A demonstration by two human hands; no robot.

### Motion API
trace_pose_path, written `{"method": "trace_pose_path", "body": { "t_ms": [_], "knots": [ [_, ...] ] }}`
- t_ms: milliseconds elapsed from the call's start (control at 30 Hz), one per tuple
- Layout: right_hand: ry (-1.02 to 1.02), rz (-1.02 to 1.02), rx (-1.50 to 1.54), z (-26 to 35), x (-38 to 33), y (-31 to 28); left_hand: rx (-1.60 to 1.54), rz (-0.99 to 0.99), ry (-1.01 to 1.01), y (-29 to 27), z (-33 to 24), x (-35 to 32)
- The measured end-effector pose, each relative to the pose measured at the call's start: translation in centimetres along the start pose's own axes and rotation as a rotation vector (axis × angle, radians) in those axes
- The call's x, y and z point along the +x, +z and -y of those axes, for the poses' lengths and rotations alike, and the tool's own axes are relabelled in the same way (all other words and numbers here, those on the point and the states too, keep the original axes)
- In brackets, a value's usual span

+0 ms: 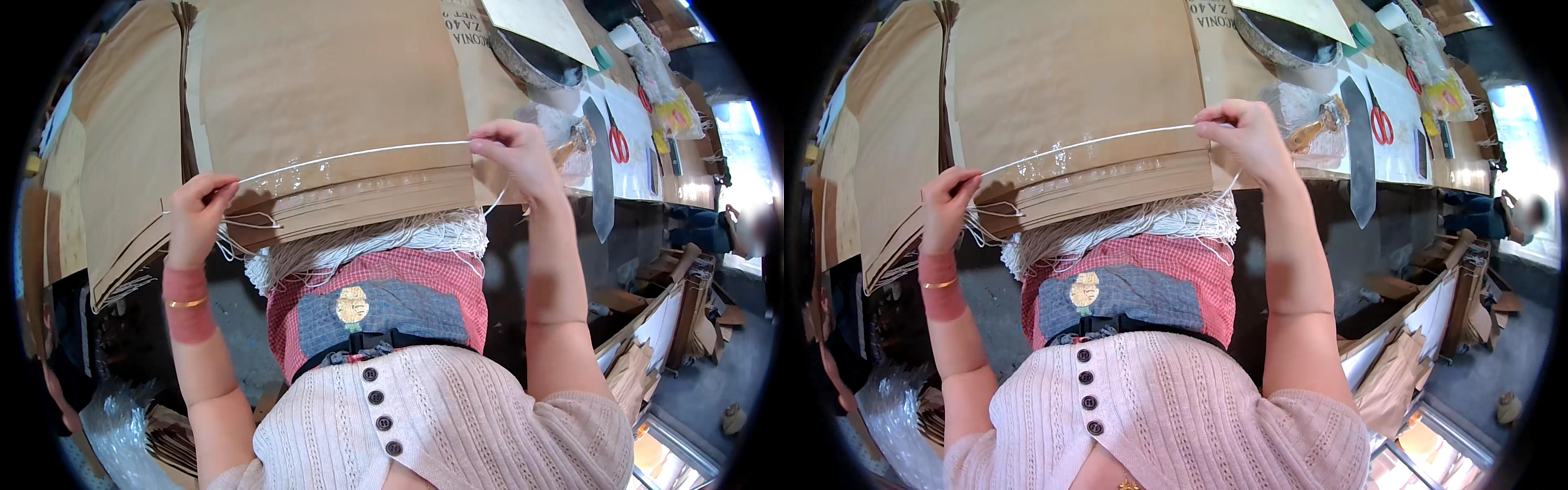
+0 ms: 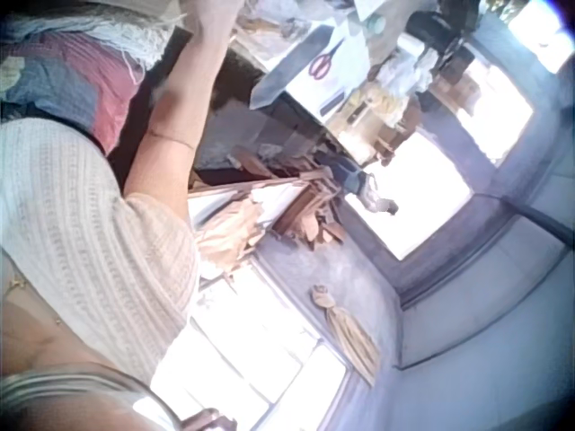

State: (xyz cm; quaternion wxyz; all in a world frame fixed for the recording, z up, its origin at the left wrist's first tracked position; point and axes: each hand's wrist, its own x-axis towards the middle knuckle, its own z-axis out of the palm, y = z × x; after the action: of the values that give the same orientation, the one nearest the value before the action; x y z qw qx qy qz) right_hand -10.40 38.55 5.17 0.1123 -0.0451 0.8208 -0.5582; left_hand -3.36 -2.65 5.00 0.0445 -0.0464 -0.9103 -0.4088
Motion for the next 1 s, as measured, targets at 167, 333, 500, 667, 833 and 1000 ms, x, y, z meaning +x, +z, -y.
{"method": "trace_pose_path", "body": {
  "t_ms": [167,333,500,667,833,1000],
  "knots": [
    [0.147,-0.041,-0.103,-4.1,1.5,3.0,0.034,-0.125,-0.056,3.2,3.7,-0.5],
    [-0.127,-0.215,-0.214,-5.7,1.5,3.4,0.439,-0.278,0.063,3.7,2.2,-0.8],
    [0.283,0.127,0.558,-3.3,0.7,1.0,0.762,-0.289,0.417,4.1,1.2,-1.0],
    [0.071,-0.045,0.133,-4.5,0.4,3.2,0.448,-0.156,0.358,4.3,3.3,-1.9],
    [-0.538,-0.37,-0.447,-3.8,0.1,5.8,0.306,0.043,0.367,3.8,2.3,-1.4],
    [-0.549,-0.038,-0.452,-4.1,1.1,5.1,0.127,0.211,0.207,1.6,0.8,-0.1]
  ]
}}
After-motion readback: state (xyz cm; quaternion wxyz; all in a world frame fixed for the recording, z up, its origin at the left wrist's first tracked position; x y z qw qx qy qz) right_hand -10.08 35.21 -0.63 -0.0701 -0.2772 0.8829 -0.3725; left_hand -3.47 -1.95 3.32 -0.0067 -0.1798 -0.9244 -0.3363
